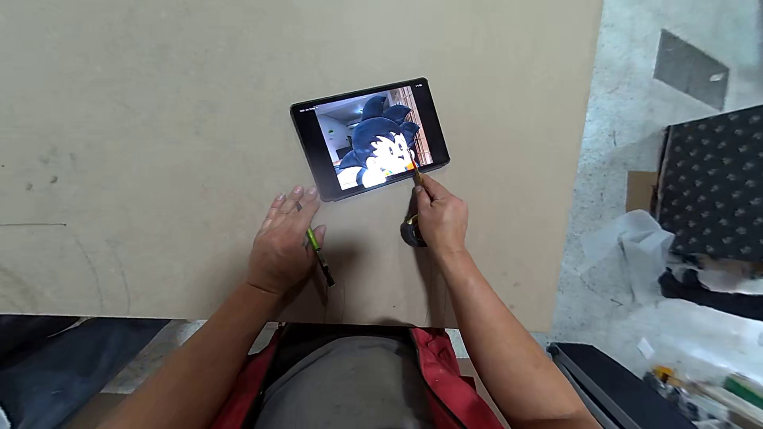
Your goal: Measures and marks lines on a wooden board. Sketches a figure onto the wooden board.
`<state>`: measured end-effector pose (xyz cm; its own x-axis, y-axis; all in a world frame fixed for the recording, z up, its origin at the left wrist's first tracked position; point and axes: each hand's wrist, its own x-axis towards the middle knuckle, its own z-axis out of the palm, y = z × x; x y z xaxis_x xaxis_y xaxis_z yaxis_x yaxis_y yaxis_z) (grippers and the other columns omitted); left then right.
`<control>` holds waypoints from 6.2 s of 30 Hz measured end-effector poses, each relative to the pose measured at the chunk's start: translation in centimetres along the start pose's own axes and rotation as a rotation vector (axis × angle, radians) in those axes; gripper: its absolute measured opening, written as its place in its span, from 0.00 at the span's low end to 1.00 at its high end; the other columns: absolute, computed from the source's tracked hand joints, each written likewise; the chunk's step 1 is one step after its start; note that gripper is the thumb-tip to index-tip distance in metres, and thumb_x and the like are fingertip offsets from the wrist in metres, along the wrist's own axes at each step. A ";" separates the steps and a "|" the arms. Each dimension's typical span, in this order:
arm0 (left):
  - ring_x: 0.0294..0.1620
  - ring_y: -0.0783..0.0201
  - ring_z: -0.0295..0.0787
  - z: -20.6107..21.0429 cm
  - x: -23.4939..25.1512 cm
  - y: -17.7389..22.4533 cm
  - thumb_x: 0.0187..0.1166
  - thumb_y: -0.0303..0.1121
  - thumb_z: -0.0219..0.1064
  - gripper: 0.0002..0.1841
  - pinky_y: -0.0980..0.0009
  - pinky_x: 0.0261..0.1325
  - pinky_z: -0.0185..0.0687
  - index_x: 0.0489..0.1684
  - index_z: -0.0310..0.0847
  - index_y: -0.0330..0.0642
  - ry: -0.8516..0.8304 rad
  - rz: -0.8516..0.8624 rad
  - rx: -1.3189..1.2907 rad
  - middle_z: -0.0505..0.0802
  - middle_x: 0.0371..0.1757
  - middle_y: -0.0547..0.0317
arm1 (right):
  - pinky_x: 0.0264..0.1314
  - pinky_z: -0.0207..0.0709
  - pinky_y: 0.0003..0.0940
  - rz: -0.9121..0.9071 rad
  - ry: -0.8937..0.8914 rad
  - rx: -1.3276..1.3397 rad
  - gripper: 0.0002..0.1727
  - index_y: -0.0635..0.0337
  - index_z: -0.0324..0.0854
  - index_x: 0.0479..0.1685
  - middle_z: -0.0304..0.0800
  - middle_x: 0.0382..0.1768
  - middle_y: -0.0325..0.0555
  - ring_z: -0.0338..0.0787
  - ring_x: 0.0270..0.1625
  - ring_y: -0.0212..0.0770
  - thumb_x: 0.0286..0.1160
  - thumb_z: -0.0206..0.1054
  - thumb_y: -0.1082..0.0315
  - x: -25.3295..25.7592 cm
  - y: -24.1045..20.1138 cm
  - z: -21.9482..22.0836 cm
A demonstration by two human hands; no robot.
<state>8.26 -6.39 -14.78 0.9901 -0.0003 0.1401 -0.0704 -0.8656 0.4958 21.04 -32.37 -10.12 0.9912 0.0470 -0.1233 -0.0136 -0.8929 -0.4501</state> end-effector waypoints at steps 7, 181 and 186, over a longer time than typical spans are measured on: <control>0.90 0.54 0.67 0.0 0.0 0.1 0.90 0.43 0.53 0.24 0.51 0.93 0.56 0.75 0.80 0.37 0.028 0.018 -0.009 0.79 0.84 0.53 | 0.45 0.86 0.54 -0.014 0.012 0.001 0.19 0.38 0.90 0.68 0.99 0.47 0.38 0.97 0.44 0.42 0.90 0.58 0.54 0.0 0.0 0.0; 0.38 0.56 0.94 8.2 17.3 21.0 0.75 0.40 0.77 0.08 0.47 0.48 0.89 0.43 0.91 0.48 0.041 -0.936 -0.280 0.95 0.38 0.54 | 0.42 0.82 0.52 -0.029 -0.781 -0.096 0.15 0.40 0.92 0.28 0.94 0.26 0.31 0.91 0.32 0.36 0.86 0.66 0.57 15.5 33.6 -21.9; 0.43 0.53 0.94 8.2 23.6 19.5 0.74 0.39 0.75 0.09 0.44 0.51 0.88 0.43 0.92 0.46 0.000 -0.889 -0.283 0.96 0.38 0.53 | 0.47 0.81 0.61 -0.018 -0.716 -0.106 0.14 0.45 0.93 0.34 0.95 0.31 0.39 0.92 0.38 0.44 0.87 0.65 0.58 20.5 32.2 -22.4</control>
<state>31.27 -27.41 -8.80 0.6943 0.6040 -0.3914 0.6869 -0.3938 0.6108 43.86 -70.14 -7.34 0.6613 0.3117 -0.6823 0.0509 -0.9261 -0.3737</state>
